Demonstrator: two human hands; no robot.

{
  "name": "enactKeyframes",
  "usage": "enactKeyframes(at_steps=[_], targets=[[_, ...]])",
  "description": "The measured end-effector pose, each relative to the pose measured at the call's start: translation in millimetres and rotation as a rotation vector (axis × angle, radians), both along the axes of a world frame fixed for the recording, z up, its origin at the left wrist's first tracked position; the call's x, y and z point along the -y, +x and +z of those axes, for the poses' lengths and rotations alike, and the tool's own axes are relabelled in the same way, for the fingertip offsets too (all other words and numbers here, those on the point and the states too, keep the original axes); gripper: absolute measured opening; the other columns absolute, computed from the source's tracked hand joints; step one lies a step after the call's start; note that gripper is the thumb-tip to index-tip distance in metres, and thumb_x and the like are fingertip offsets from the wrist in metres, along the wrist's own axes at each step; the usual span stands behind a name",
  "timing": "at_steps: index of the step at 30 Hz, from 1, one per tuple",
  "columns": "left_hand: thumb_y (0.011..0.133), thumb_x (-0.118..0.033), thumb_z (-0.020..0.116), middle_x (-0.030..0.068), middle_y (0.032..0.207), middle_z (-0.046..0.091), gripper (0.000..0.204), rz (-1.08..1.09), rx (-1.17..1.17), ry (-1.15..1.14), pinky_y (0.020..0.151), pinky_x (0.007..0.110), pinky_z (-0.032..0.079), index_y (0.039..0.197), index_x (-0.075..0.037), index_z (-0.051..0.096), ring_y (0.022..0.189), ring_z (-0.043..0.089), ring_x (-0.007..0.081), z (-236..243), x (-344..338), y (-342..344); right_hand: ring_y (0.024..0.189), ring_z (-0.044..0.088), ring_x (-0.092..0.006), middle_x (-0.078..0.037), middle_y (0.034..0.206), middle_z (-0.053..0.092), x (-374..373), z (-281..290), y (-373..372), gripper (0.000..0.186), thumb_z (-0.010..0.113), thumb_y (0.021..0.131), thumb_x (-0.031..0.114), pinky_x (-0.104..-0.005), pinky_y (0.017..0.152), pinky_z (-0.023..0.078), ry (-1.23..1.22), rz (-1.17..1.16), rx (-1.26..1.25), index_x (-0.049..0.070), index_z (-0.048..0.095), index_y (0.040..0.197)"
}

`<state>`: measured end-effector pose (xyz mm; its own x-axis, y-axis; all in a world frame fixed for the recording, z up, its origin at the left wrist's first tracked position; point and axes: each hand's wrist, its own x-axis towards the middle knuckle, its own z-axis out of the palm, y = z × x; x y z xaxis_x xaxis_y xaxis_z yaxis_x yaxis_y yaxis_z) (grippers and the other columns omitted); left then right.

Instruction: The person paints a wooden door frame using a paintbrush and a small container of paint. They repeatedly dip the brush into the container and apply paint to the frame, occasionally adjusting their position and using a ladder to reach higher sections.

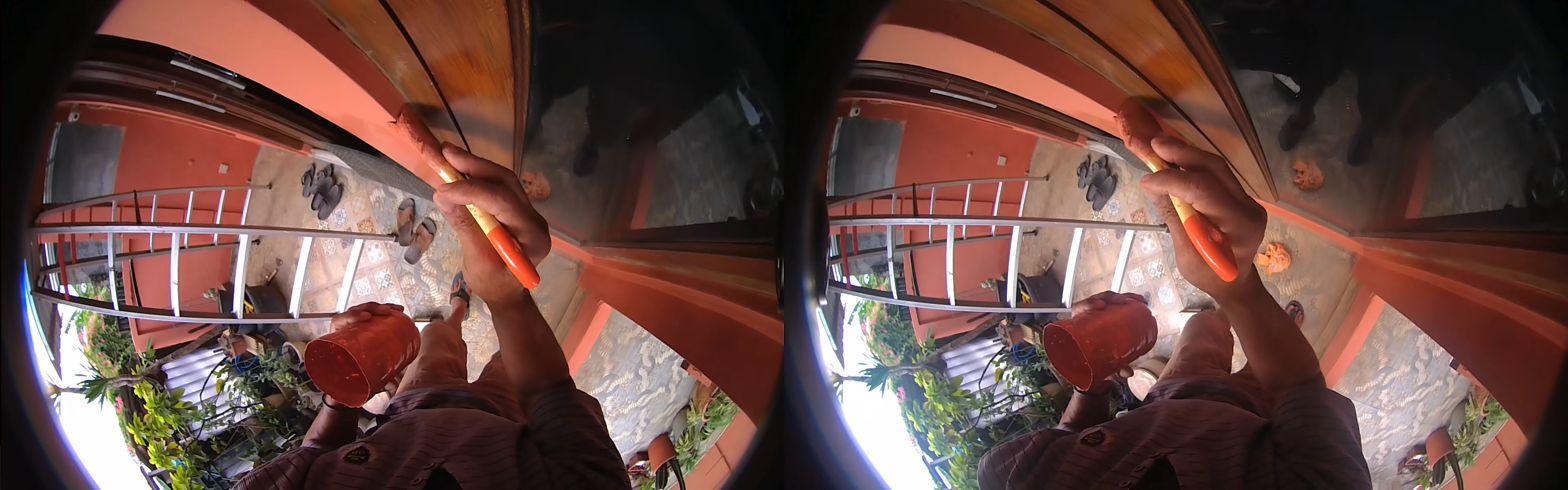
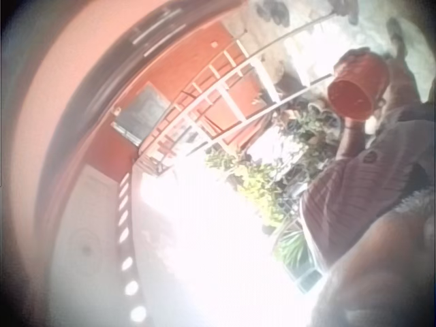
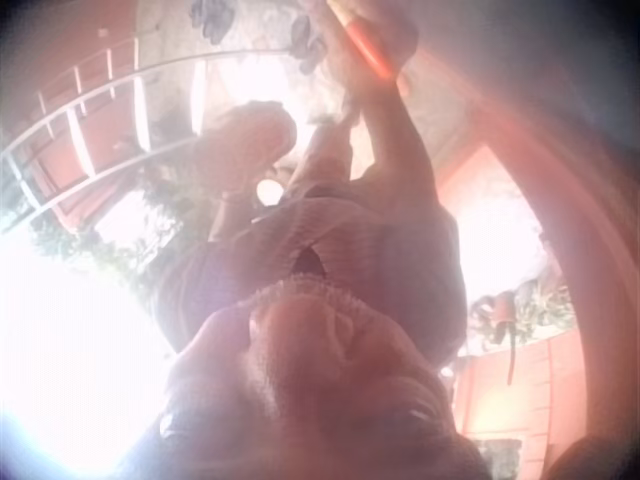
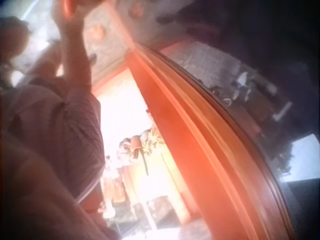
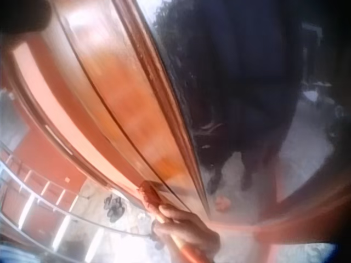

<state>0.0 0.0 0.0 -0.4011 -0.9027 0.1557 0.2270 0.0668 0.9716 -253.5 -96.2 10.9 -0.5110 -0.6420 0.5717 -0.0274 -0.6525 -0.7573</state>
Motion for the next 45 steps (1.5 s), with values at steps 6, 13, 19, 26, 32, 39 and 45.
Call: enactKeyframes(at_steps=[6, 13, 19, 26, 32, 39, 45], targets=[[0.067, -0.018, 0.105, 0.0201, 0.141, 0.061, 0.094, 0.020, 0.006, -0.012, 0.110, 0.053, 0.055, 0.143, -0.010, 0.050, 0.134, 0.061, 0.0412, 9.9, 0.3, -2.4, 0.120, 0.074, -0.0315, -0.023, 0.126, 0.074, 0.8, 18.0, -1.9, 0.016, 0.083, 0.089, -0.006, -0.0410, 0.105, 0.060, -0.027, -0.026, -0.047, -0.002, 0.077, 0.103], [0.067, -0.020, 0.105, 0.0190, 0.142, 0.059, 0.099, 0.023, 0.078, -0.047, 0.110, 0.052, 0.054, 0.146, -0.011, 0.047, 0.135, 0.061, 0.0400, 18.1, -0.6, 2.9, 0.119, 0.074, -0.0296, -0.021, 0.127, 0.074, 3.6, 36.3, -0.3, 0.015, 0.083, 0.090, -0.006, -0.0383, 0.102, 0.061, -0.085, -0.028, -0.035, -0.001, 0.078, 0.104], [0.065, -0.029, 0.107, 0.0183, 0.143, 0.059, 0.105, 0.044, 0.098, -0.043, 0.111, 0.053, 0.054, 0.148, -0.012, 0.046, 0.135, 0.061, 0.0403, 22.0, -2.7, 2.1, 0.119, 0.074, -0.0304, -0.021, 0.129, 0.073, -20.7, 23.3, -9.1, 0.016, 0.082, 0.091, -0.005, -0.0382, 0.101, 0.062, -0.162, -0.035, -0.005, 0.000, 0.078, 0.106], [0.061, -0.043, 0.107, 0.0173, 0.140, 0.060, 0.111, 0.089, 0.123, -0.066, 0.103, 0.052, 0.059, 0.147, -0.010, 0.046, 0.132, 0.063, 0.0413, 13.7, -10.5, 3.3, 0.121, 0.072, -0.0318, -0.023, 0.129, 0.072, -75.0, -54.3, -0.9, 0.016, 0.076, 0.097, -0.006, -0.0425, 0.107, 0.058, 0.193, 0.018, 0.035, -0.001, 0.071, 0.111], [0.060, -0.045, 0.107, 0.0178, 0.139, 0.061, 0.114, 0.079, 0.154, -0.052, 0.104, 0.054, 0.060, 0.149, -0.011, 0.045, 0.129, 0.065, 0.0425, 15.7, -13.7, 4.5, 0.118, 0.074, -0.0254, -0.016, 0.126, 0.074, -75.1, -87.0, 8.8, 0.021, 0.079, 0.094, -0.007, -0.0354, 0.102, 0.059, 0.320, 0.003, 0.186, -0.001, 0.073, 0.113], [0.057, -0.044, 0.108, 0.0171, 0.141, 0.060, 0.117, 0.103, 0.151, -0.020, 0.103, 0.054, 0.061, 0.150, -0.010, 0.046, 0.130, 0.065, 0.0432, 5.4, -17.1, 12.8, 0.114, 0.072, -0.0232, -0.016, 0.125, 0.073, -53.2, -80.5, 10.4, 0.019, 0.077, 0.097, -0.006, -0.0342, 0.099, 0.057, 0.259, -0.044, 0.040, -0.002, 0.071, 0.115], [0.058, -0.042, 0.107, 0.0169, 0.142, 0.060, 0.115, 0.103, 0.132, -0.033, 0.103, 0.053, 0.061, 0.150, -0.010, 0.046, 0.130, 0.065, 0.0435, 10.0, -16.1, 15.5, 0.111, 0.072, -0.0223, -0.015, 0.121, 0.072, -19.4, -67.8, 19.4, 0.019, 0.079, 0.096, -0.005, -0.0342, 0.096, 0.058, 0.222, -0.162, -0.072, -0.002, 0.072, 0.114]])
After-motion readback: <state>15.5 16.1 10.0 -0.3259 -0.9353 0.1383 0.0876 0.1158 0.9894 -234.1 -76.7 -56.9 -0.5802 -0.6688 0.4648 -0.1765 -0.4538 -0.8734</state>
